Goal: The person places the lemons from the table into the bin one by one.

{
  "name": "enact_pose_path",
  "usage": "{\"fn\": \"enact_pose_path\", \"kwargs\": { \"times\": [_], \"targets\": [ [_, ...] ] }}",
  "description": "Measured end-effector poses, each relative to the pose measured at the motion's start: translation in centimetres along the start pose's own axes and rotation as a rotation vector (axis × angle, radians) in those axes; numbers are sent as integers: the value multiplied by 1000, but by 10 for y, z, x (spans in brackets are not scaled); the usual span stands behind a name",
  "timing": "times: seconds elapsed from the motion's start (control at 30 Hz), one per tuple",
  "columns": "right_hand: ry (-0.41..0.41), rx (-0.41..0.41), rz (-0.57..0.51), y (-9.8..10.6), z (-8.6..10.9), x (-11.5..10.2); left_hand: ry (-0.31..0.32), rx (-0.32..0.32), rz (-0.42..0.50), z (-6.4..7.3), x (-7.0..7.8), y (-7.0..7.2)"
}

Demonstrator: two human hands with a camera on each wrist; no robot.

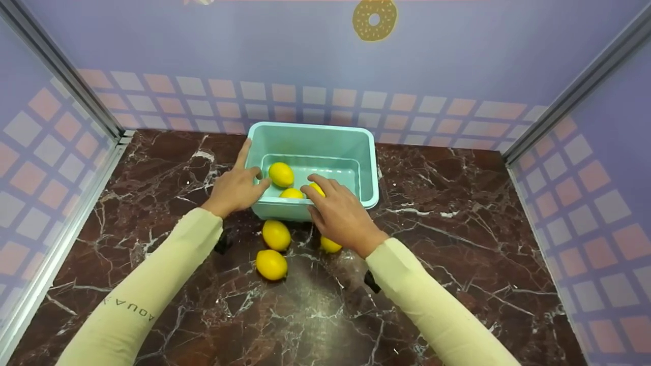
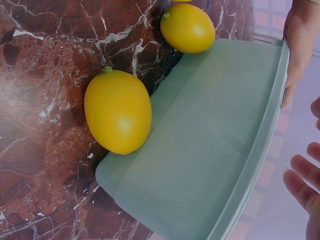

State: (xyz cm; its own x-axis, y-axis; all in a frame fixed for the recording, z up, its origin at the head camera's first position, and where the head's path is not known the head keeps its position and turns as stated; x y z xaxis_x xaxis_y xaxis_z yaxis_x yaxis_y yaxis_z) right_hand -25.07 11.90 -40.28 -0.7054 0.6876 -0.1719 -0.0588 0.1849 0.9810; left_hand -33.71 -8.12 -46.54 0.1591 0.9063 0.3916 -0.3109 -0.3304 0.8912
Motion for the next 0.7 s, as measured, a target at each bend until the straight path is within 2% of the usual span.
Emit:
{"fn": "enact_pose_path", "kwargs": {
  "times": [0.37, 0.7],
  "targets": [
    [-46, -62, -36, -3, 7, 1, 0, 8, 2, 0, 0, 0],
    [-56, -55, -50, -2, 11, 3, 10, 0, -5, 0, 1, 0]
  ]
}}
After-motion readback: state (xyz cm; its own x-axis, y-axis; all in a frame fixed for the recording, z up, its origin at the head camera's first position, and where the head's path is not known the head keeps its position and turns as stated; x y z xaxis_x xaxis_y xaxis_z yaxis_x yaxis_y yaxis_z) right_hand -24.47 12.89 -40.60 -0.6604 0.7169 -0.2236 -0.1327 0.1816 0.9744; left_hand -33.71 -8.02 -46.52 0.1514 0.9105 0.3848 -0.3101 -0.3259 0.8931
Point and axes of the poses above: each hand's wrist, its own z-axis away from the middle knuckle, its own y-axis out of the back of the hand, x = y × z, the point moved 7 cm from there along -z, towards the middle knuckle, and after that the axes turned 15 degrees about -x, right-handed, at the moved point
